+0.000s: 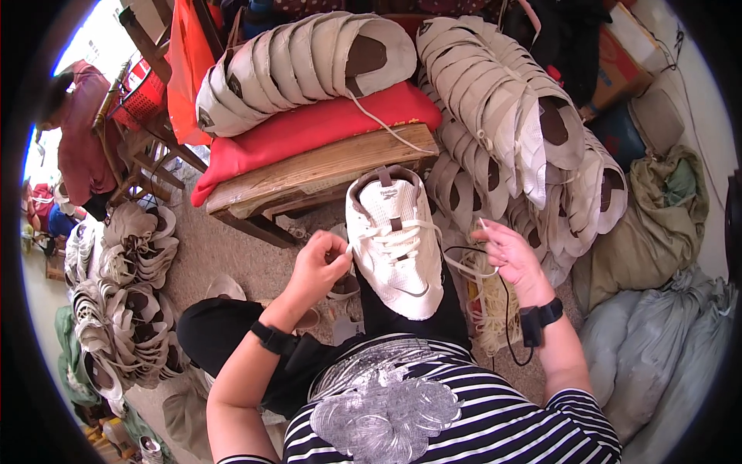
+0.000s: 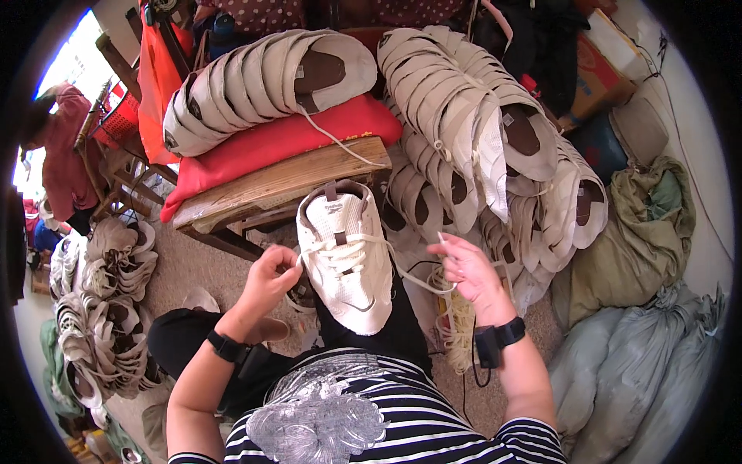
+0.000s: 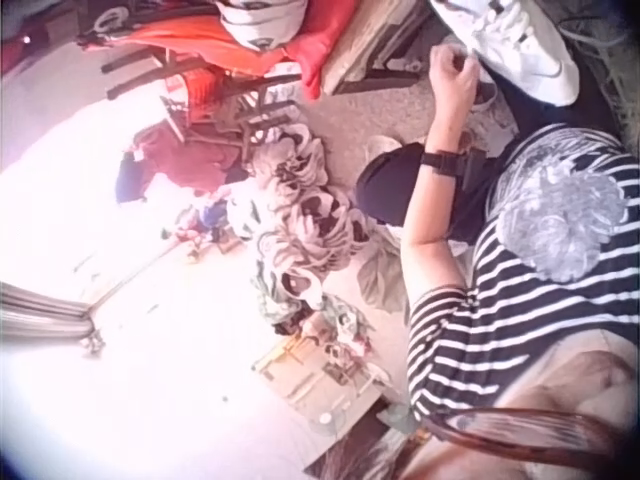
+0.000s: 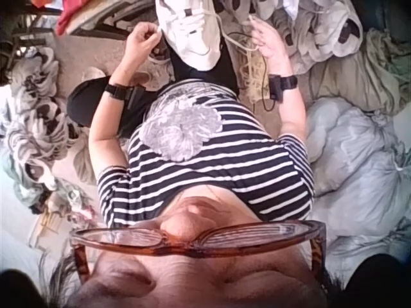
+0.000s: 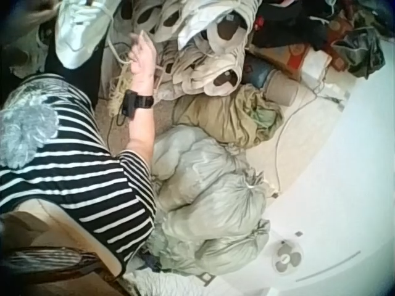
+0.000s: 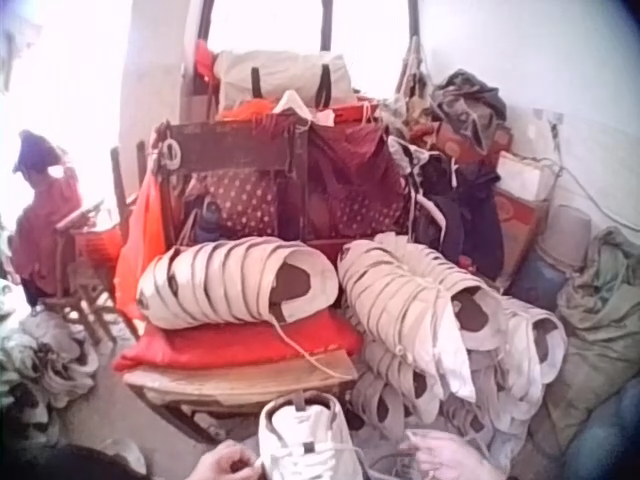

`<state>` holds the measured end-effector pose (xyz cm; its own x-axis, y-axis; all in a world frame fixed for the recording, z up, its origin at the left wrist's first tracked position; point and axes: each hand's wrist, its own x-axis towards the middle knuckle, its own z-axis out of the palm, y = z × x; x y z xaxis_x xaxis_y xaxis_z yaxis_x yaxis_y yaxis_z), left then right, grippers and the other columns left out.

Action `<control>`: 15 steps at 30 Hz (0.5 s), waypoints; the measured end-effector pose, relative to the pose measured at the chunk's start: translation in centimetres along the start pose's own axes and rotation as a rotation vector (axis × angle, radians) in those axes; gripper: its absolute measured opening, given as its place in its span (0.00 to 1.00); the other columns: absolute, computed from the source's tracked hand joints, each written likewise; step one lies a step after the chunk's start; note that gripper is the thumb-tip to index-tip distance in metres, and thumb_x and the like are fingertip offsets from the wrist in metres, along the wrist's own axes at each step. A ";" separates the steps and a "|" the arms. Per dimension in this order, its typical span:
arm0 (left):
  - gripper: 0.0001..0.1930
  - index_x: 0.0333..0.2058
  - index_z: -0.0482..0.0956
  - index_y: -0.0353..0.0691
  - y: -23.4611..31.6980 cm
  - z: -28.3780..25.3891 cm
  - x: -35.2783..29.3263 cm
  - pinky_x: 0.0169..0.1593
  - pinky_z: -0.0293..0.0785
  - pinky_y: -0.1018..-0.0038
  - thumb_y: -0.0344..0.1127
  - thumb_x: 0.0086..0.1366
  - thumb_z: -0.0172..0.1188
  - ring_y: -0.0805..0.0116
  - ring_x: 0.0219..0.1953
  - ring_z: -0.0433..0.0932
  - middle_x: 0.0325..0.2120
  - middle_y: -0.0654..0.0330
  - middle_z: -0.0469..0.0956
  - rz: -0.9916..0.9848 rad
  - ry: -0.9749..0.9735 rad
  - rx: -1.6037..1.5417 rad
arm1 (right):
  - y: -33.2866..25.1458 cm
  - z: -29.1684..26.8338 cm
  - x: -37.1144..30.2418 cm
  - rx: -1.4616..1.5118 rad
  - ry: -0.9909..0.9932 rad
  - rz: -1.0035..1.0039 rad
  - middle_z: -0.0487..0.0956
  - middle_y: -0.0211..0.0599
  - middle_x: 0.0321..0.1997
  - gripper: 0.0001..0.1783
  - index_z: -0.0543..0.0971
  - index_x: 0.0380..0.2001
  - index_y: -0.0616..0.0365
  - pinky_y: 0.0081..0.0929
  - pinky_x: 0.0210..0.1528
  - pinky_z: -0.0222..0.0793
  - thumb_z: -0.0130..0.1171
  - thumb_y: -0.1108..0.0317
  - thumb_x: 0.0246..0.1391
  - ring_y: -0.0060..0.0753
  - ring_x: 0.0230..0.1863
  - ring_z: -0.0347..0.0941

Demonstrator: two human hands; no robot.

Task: The recorder is threading laces through the eyelets of a white athletic shoe.

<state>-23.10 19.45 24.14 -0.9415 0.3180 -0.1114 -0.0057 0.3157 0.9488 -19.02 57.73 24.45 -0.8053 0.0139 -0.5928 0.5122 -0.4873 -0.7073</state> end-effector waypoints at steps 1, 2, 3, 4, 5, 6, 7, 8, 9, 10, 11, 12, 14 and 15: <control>0.05 0.34 0.76 0.35 -0.2 -0.2 -0.3 0.37 0.71 0.80 0.30 0.63 0.62 0.78 0.29 0.72 0.30 0.66 0.75 -0.074 -0.038 -0.105 | -0.2 2.1 -0.5 0.003 0.003 -0.009 0.81 0.37 0.38 0.15 0.72 0.52 0.60 0.14 0.15 0.51 0.53 0.67 0.64 0.12 0.14 0.56; 0.05 0.34 0.76 0.35 -0.1 -0.5 -0.9 0.37 0.71 0.80 0.30 0.63 0.62 0.78 0.29 0.72 0.30 0.66 0.75 -0.069 -0.040 -0.102 | -0.3 4.0 -0.7 -0.108 -0.041 -0.072 0.82 0.36 0.39 0.14 0.72 0.51 0.59 0.13 0.15 0.52 0.53 0.67 0.65 0.12 0.15 0.58; 0.04 0.33 0.76 0.35 0.2 -0.7 -1.5 0.36 0.71 0.80 0.29 0.65 0.60 0.79 0.29 0.73 0.28 0.67 0.76 -0.104 -0.062 -0.268 | -0.3 5.8 -0.9 -0.219 -0.084 -0.134 0.82 0.36 0.39 0.13 0.72 0.50 0.59 0.13 0.16 0.54 0.53 0.68 0.65 0.12 0.15 0.59; 0.04 0.33 0.75 0.35 0.8 -1.1 -2.2 0.35 0.71 0.80 0.29 0.67 0.58 0.79 0.29 0.74 0.26 0.68 0.77 -0.138 -0.086 -0.438 | -0.4 7.8 -1.3 -0.290 -0.100 -0.188 0.81 0.33 0.37 0.11 0.74 0.49 0.59 0.10 0.21 0.58 0.52 0.67 0.66 0.11 0.20 0.64; 0.06 0.34 0.77 0.36 2.1 -1.7 -2.7 0.34 0.70 0.82 0.30 0.70 0.54 0.80 0.28 0.73 0.25 0.68 0.75 -0.187 -0.159 -0.462 | 0.0 8.3 -0.7 -0.336 -0.129 -0.233 0.81 0.31 0.36 0.11 0.74 0.48 0.59 0.10 0.24 0.60 0.52 0.67 0.66 0.11 0.23 0.65; 0.06 0.34 0.77 0.36 3.7 -2.4 -3.3 0.34 0.70 0.82 0.30 0.70 0.54 0.80 0.28 0.73 0.25 0.68 0.75 -0.177 -0.166 -0.459 | 0.3 8.5 -0.2 -0.382 -0.159 -0.279 0.80 0.29 0.36 0.10 0.75 0.47 0.58 0.09 0.28 0.61 0.51 0.66 0.67 0.10 0.25 0.67; 0.07 0.34 0.79 0.36 5.4 -3.0 -3.7 0.33 0.70 0.83 0.31 0.70 0.54 0.80 0.28 0.73 0.25 0.69 0.74 -0.303 -0.238 -0.256 | 0.1 9.0 0.1 -0.474 -0.186 -0.356 0.78 0.25 0.33 0.08 0.77 0.43 0.58 0.11 0.32 0.63 0.52 0.66 0.67 0.10 0.30 0.68; 0.09 0.33 0.80 0.36 6.4 -3.6 -4.1 0.33 0.69 0.84 0.32 0.70 0.53 0.80 0.28 0.72 0.25 0.69 0.73 -0.423 -0.305 -0.051 | 0.0 9.2 0.5 -0.473 -0.180 -0.363 0.78 0.25 0.33 0.08 0.77 0.43 0.58 0.11 0.32 0.63 0.52 0.66 0.67 0.10 0.30 0.68; 0.09 0.33 0.80 0.36 6.7 -4.3 -4.4 0.33 0.69 0.84 0.32 0.70 0.53 0.80 0.28 0.72 0.25 0.69 0.73 -0.415 -0.310 -0.048 | 0.0 9.2 1.0 -0.552 -0.201 -0.438 0.78 0.24 0.32 0.09 0.77 0.41 0.59 0.13 0.33 0.64 0.54 0.66 0.66 0.11 0.30 0.69; 0.10 0.33 0.81 0.36 6.4 -5.4 -5.1 0.36 0.68 0.84 0.33 0.70 0.53 0.80 0.29 0.72 0.26 0.68 0.73 -0.359 -0.257 -0.136 | 0.0 9.4 1.5 -0.631 -0.228 -0.509 0.77 0.23 0.31 0.10 0.78 0.39 0.61 0.15 0.35 0.66 0.55 0.65 0.65 0.12 0.31 0.69; 0.12 0.32 0.82 0.36 5.9 -6.7 -6.2 0.38 0.68 0.84 0.34 0.70 0.53 0.79 0.31 0.72 0.27 0.68 0.72 -0.305 -0.198 -0.223 | -0.6 10.1 1.3 -0.661 -0.205 -0.503 0.76 0.23 0.26 0.09 0.79 0.33 0.62 0.18 0.34 0.67 0.57 0.67 0.62 0.13 0.29 0.69; 0.13 0.27 0.81 0.37 3.5 -7.8 -7.0 0.47 0.70 0.75 0.36 0.69 0.54 0.73 0.38 0.74 0.34 0.62 0.75 -0.097 -0.080 -0.429 | -1.1 10.6 1.1 -0.661 -0.212 -0.505 0.76 0.23 0.26 0.09 0.79 0.33 0.62 0.18 0.34 0.67 0.57 0.67 0.62 0.13 0.29 0.69; 0.18 0.26 0.80 0.39 4.0 -9.0 -7.1 0.58 0.67 0.62 0.40 0.73 0.50 0.59 0.47 0.75 0.48 0.52 0.77 -0.010 0.037 -1.046 | -1.9 11.0 1.1 -0.860 -0.239 -0.466 0.77 0.27 0.22 0.09 0.79 0.28 0.63 0.21 0.30 0.67 0.59 0.68 0.57 0.14 0.26 0.69; 0.18 0.25 0.79 0.39 4.2 -10.0 -7.1 0.61 0.65 0.59 0.40 0.73 0.49 0.57 0.52 0.74 0.52 0.50 0.75 -0.010 0.123 -1.227 | -2.3 11.2 1.1 -0.860 -0.233 -0.464 0.77 0.27 0.22 0.09 0.79 0.28 0.63 0.21 0.30 0.67 0.59 0.68 0.57 0.14 0.26 0.69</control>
<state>-19.82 9.56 31.83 -0.9647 0.2133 -0.1543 -0.2630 -0.7520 0.6044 -24.38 49.11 29.71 -0.9712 -0.1737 -0.1630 0.1008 0.3207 -0.9418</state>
